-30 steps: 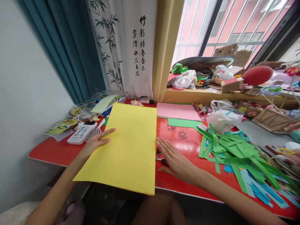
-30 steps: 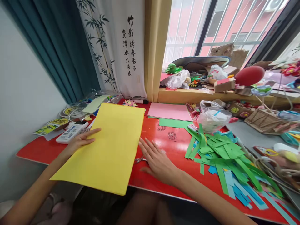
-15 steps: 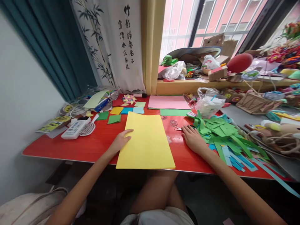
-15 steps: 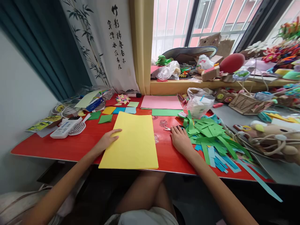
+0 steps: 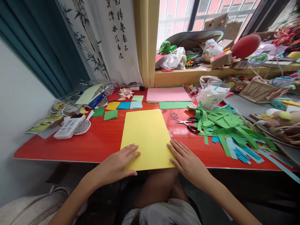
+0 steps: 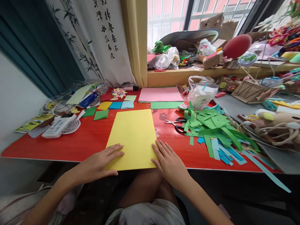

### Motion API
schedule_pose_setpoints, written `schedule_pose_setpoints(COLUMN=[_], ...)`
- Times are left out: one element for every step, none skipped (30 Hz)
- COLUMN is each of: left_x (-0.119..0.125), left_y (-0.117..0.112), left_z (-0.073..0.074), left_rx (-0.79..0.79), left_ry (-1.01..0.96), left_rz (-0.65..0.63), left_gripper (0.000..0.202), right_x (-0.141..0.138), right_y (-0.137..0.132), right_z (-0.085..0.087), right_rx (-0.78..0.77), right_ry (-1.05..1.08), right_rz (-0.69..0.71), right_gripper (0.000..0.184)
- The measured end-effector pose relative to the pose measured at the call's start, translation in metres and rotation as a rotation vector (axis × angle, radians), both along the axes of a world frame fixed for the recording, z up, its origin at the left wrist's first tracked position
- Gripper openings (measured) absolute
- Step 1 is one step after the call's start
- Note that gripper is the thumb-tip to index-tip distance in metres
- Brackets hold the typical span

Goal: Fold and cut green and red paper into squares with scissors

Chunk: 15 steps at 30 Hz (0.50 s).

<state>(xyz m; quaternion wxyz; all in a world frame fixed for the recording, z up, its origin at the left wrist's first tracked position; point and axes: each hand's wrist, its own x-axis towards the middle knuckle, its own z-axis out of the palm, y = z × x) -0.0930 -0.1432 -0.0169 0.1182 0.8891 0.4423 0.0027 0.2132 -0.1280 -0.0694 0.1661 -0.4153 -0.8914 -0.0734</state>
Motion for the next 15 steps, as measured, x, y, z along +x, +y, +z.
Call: schedule_pose_setpoints(left_x=[0.000,0.001,0.001,0.002,0.002,0.002,0.002,0.002,0.002,0.003,0.003,0.004,0.004,0.005,0.005], left_y=[-0.002,-0.003,-0.003,-0.001,0.000,0.002,0.003,0.004,0.005,0.006,0.006,0.005,0.004,0.003,0.003], left_z=[0.001,0.003,0.004,0.006,0.008,0.011,0.013,0.015,0.017,0.019,0.020,0.021,0.021,0.021,0.021], left_rx=[-0.028,-0.050,-0.069,-0.087,-0.105,-0.123,-0.140,-0.157,-0.169,-0.178,-0.185,-0.191,-0.196,-0.200,-0.203], left_ry=[0.003,-0.004,-0.018,-0.036,-0.053,-0.068,-0.078,-0.082,-0.081,-0.075,-0.064,-0.048,-0.027,-0.008,0.006], left_rz=[0.010,0.020,0.030,0.037,0.042,0.043,0.039,0.033,0.028,0.025,0.028,0.034,0.044,0.055,0.063], left_gripper=[0.060,0.059,0.058,0.058,0.058,0.057,0.056,0.054,0.052,0.051,0.051,0.053,0.055,0.057,0.057], right_x=[-0.001,-0.002,-0.002,-0.002,-0.001,-0.001,0.000,0.000,0.001,0.001,0.002,0.002,0.002,0.002,0.002], right_y=[-0.003,-0.004,-0.004,-0.004,-0.003,-0.003,-0.003,-0.003,-0.004,-0.006,-0.007,-0.009,-0.011,-0.013,-0.014], right_z=[-0.001,-0.001,-0.001,-0.001,-0.002,-0.002,-0.002,-0.002,-0.002,-0.002,-0.001,0.000,0.001,0.002,0.003], right_rx=[0.011,0.021,0.030,0.038,0.046,0.051,0.056,0.061,0.062,0.061,0.054,0.042,0.029,0.016,0.006], right_ry=[-0.012,-0.023,-0.034,-0.043,-0.048,-0.050,-0.047,-0.043,-0.037,-0.030,-0.023,-0.017,-0.011,-0.006,0.000], right_rz=[-0.011,-0.020,-0.026,-0.032,-0.038,-0.043,-0.047,-0.046,-0.040,-0.028,-0.006,0.023,0.050,0.071,0.082], right_gripper=[0.050,0.050,0.050,0.050,0.050,0.050,0.051,0.052,0.054,0.057,0.058,0.058,0.055,0.052,0.048])
